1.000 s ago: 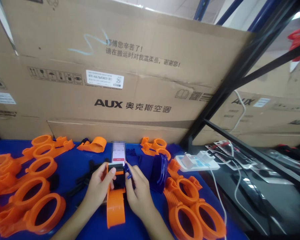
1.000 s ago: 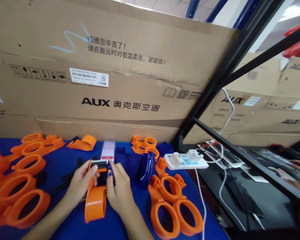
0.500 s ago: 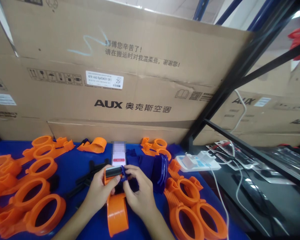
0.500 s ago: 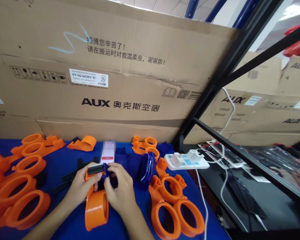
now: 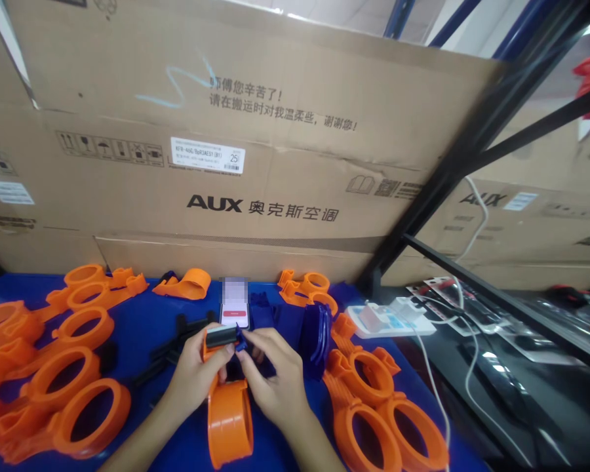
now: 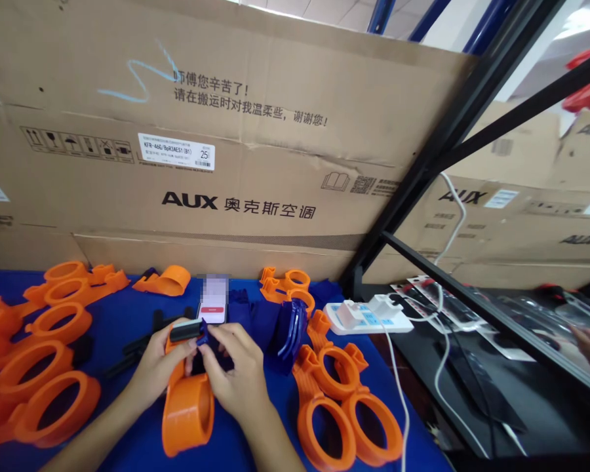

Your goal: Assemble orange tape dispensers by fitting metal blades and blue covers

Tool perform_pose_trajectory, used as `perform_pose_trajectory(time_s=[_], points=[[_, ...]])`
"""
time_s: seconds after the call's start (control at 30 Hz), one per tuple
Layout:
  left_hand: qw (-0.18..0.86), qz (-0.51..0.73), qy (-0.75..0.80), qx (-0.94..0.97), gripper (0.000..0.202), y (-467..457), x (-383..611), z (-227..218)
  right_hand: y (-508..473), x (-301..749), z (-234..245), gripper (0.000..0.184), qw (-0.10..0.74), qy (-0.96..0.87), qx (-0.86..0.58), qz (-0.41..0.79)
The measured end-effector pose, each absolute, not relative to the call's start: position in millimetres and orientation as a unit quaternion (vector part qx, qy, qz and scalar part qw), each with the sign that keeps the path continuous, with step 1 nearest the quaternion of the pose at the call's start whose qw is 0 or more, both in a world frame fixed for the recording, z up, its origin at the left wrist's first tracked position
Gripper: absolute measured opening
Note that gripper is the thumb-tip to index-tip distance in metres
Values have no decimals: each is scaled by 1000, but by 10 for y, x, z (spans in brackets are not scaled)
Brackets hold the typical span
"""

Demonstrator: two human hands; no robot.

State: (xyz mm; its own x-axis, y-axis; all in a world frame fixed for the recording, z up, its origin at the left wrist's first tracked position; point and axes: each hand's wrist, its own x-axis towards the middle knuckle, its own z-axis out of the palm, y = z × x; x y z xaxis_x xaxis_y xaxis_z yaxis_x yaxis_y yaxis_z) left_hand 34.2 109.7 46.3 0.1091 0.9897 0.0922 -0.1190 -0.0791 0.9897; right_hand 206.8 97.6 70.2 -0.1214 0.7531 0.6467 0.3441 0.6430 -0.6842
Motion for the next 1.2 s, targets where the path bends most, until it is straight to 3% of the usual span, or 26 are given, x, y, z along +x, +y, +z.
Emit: perform_pose_trajectory(time_s=[0.13, 0.9, 1.07, 1.2], points=[[534, 531, 422, 505, 15, 1110, 328, 458, 978, 2070, 694, 39, 543, -739, -353, 186], [628, 538, 388, 407, 6, 1076, 336, 462, 978, 2102, 662, 34, 532, -741, -368, 181], [682, 516, 338, 392, 20, 1048, 307, 449, 978, 2115, 742, 35, 533, -748, -327, 223], [711, 497, 321, 380, 39, 1024, 325, 501, 945, 2095, 796, 20, 543, -704, -334, 314]])
